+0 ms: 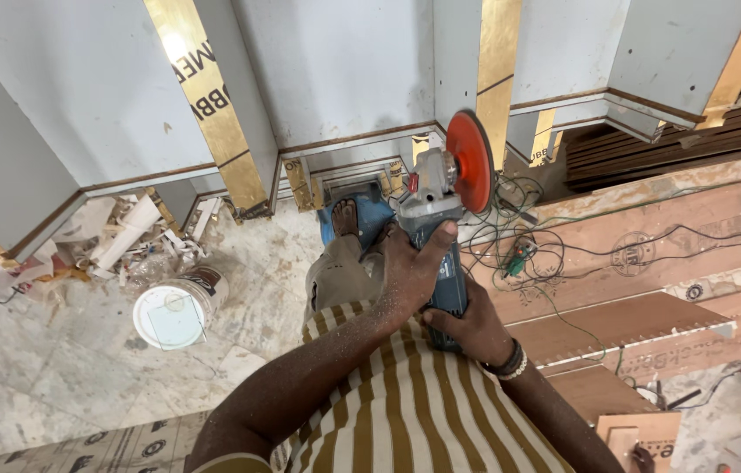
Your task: The person uses an angle grinder with a sanding disc to smooth the edges of wooden strips attached to a white wall. They repeatedly move the tool along the wood and wipe the surface with their hand to check the finish.
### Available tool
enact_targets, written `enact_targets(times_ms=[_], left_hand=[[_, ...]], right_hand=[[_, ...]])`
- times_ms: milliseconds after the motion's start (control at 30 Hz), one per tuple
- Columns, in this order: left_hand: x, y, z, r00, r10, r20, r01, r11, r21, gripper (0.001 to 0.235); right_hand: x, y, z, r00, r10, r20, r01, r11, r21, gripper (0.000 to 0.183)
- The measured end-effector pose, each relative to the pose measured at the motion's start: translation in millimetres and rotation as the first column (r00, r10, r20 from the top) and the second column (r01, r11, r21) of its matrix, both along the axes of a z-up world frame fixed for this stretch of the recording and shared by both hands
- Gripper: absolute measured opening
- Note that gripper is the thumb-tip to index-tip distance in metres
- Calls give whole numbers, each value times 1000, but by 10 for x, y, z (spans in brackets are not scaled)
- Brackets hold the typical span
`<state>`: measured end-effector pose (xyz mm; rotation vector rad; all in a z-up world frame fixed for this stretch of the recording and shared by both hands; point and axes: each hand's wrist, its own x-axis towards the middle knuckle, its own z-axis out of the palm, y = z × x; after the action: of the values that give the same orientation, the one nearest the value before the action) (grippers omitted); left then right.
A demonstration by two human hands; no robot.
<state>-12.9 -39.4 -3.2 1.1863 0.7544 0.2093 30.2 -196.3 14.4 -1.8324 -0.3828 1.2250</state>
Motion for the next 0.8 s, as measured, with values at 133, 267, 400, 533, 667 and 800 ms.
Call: enact_targets(times_ms=[133, 267, 400, 533, 667, 800], left_hand=[[-123, -69, 18, 998, 29, 63, -28, 999, -16, 57], [-220, -93, 22, 986, 113, 127, -111, 994, -22, 57], [-290, 2, -17, 987, 131, 91, -125, 990, -69, 57], [-338, 165, -18, 983, 157, 97, -151, 986, -65, 57], [-364, 247, -11, 980, 170, 105, -177, 982, 60, 53], [-317, 235, -17, 975, 170, 144, -169, 985, -17, 51]], right_hand=[[-66, -82, -11, 998, 52, 38, -51, 999, -19, 59], [-83, -71, 4, 990, 108, 95, -103, 993, -52, 63], [-86, 87, 1, 988, 134, 76, -130, 990, -45, 69], [-117, 257, 4, 992, 125, 15, -126, 992, 22, 71], [-115, 322, -32, 990, 143, 9, -143, 989, 43, 71], [-91, 271, -115, 990, 136, 45, -139, 988, 69, 69]])
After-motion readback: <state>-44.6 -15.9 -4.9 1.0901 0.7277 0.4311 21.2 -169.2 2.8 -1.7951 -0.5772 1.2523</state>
